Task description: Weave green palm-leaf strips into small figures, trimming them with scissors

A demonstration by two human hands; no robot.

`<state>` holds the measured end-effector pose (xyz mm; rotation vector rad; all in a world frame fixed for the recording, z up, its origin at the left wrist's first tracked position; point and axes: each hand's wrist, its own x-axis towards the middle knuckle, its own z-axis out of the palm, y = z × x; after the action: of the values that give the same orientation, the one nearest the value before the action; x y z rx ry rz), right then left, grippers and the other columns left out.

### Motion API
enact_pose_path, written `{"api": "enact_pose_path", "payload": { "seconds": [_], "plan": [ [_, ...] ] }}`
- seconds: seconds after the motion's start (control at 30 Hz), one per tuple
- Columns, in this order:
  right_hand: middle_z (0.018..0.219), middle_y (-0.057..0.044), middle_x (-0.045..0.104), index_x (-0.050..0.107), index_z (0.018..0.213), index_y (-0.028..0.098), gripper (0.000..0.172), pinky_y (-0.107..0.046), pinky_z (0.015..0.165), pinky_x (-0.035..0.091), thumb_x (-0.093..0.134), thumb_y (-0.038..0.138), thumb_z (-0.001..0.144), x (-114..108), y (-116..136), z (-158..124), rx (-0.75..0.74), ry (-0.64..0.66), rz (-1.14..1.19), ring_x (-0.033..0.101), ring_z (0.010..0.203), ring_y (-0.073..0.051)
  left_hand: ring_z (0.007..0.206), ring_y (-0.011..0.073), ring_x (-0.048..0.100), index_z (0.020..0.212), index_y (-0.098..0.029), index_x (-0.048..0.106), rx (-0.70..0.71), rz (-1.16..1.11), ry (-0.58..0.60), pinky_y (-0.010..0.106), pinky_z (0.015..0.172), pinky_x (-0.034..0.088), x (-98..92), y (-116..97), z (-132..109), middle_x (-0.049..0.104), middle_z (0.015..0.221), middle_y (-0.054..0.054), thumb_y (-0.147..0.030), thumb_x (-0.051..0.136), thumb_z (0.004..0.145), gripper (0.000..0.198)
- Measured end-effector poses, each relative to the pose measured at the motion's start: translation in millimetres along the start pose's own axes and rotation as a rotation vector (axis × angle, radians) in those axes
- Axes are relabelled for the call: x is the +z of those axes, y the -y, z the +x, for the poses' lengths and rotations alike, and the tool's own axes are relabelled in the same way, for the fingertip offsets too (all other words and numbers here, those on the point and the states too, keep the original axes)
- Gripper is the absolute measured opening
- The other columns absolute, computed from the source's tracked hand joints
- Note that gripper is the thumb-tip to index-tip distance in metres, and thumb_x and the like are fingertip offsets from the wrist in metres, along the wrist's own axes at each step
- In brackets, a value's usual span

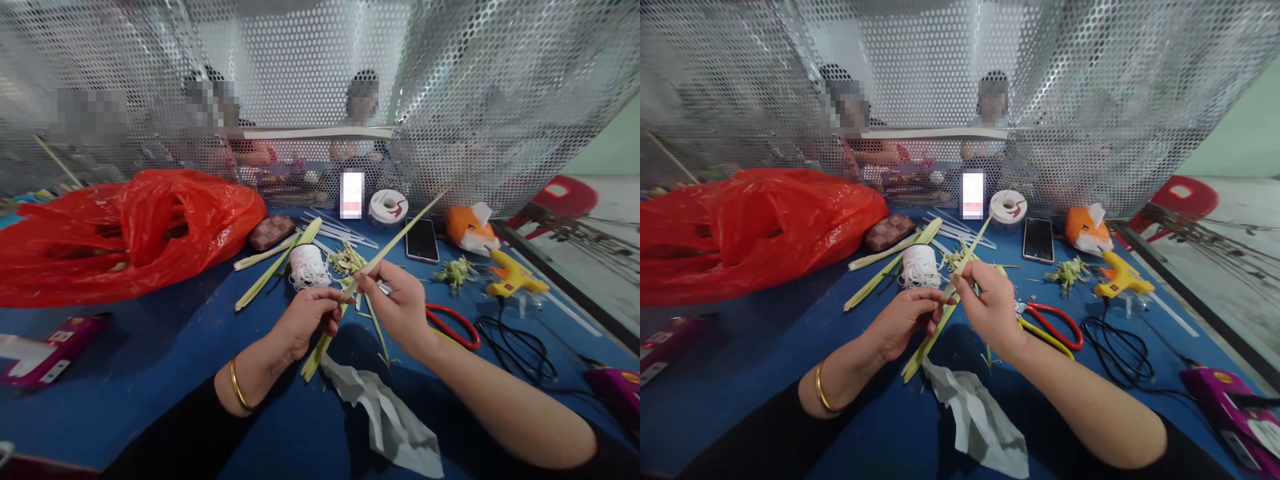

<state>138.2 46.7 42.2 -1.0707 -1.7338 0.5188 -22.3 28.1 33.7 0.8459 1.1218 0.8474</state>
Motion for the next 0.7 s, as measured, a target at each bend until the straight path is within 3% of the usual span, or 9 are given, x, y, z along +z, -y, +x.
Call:
{"api": "enact_pose_path", "payload": {
  "seconds": [0.2,0.4,0.6,0.7],
  "plan": [
    [0.07,-0.002,0.063,0.058,0.074,0.02,0.018,-0.029,0.066,0.043,0.055,0.023,0.091,-1.6,5.9,-8.5,-0.083,-0.072,0.027,0.058,0.068,-0.016,0.04,0.0045,0.043,0.072,-0.012,0.072,0.077,0.044,-0.002,0.017,0.044,0.037,0.6,-2.2,-3.9,0.05,0.051,-0.003,-0.01,0.05,0.066,0.023],
    [0.074,-0.002,0.064,0.062,0.08,0.02,0.013,-0.03,0.066,0.048,0.056,0.012,0.089,1.7,9.5,-13.6,-0.298,-0.107,0.082,0.061,0.072,-0.017,0.043,0.0068,0.044,0.095,-0.012,0.066,0.238,0.127,-0.137,0.018,0.045,0.039,4.9,-4.8,-7.0,0.049,0.052,-0.006,-0.014,0.052,0.071,0.027],
    [0.079,-0.004,0.065,0.063,0.088,0.02,0.017,-0.033,0.069,0.049,0.055,0.005,0.087,4.4,7.4,-17.7,-0.361,-0.104,0.066,0.061,0.075,-0.018,0.04,0.0066,0.038,0.099,-0.013,0.059,0.068,-0.062,-0.144,0.024,0.049,0.048,7.7,-5.1,-10.1,0.049,0.054,-0.007,-0.011,0.049,0.07,0.032],
    [0.08,-0.004,0.064,0.063,0.088,0.019,0.018,-0.032,0.069,0.05,0.057,0.003,0.085,3.6,7.0,-20.6,-0.383,-0.09,0.066,0.062,0.076,-0.017,0.043,0.0082,0.043,0.098,-0.015,0.06,0.191,0.056,-0.216,0.023,0.05,0.046,8.4,1.1,-9.9,0.049,0.055,-0.006,-0.012,0.048,0.072,0.029]
  ]
}}
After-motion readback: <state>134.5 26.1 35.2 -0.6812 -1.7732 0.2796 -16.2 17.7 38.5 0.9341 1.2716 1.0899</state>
